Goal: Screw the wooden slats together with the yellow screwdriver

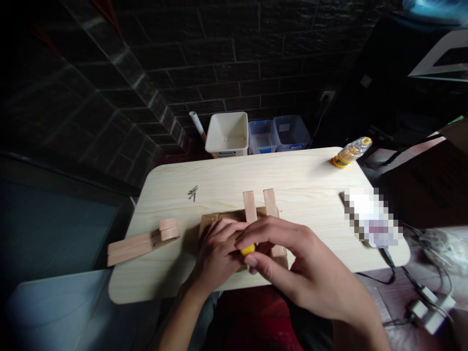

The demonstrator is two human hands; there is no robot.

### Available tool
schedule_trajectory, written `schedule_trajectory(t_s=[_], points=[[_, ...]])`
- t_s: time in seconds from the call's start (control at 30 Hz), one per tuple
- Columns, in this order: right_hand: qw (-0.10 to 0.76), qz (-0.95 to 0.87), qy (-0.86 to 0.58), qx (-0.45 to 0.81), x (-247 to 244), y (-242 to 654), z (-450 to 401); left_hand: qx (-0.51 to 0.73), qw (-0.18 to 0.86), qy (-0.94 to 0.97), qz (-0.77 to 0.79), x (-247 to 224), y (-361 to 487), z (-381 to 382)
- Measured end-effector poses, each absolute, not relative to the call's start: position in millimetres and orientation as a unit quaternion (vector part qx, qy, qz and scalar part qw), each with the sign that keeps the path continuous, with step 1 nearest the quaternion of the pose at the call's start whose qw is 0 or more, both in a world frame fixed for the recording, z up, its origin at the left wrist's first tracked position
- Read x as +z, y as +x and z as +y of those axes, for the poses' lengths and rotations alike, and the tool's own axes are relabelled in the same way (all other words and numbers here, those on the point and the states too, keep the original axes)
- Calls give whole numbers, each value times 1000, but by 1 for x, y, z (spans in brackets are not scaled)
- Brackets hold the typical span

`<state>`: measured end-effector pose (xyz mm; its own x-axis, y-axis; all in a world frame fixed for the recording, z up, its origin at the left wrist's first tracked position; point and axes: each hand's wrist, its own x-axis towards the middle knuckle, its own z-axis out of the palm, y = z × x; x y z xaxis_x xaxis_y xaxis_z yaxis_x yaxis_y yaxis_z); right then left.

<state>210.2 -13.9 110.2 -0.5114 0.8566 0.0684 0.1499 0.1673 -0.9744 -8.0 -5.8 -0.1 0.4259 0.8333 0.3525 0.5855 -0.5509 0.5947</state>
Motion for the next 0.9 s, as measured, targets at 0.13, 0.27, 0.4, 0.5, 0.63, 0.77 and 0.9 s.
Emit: schedule_trajectory(t_s=[0.13,0.27,0.4,0.5,0.63,0.77,0.9], points=[[339,-687,-371,524,109,208,-13,322,194,820,432,-1,-8,-6],[329,-680,-380,535,106,207,-16,321,209,817,431,-2,-8,-6],[339,-684,-373,528,106,207,-18,321,216,811,438,-4,-8,-6],[333,-708,-364,506,107,207,-16,323,215,812,435,-3,-8,-6],[321,-720,-364,496,110,207,-11,322,211,815,433,0,-9,-5],[326,-722,-363,491,109,206,-10,326,198,817,432,-1,-9,-5],[336,-715,-374,485,108,205,-13,335,187,813,437,-2,-8,-6]])
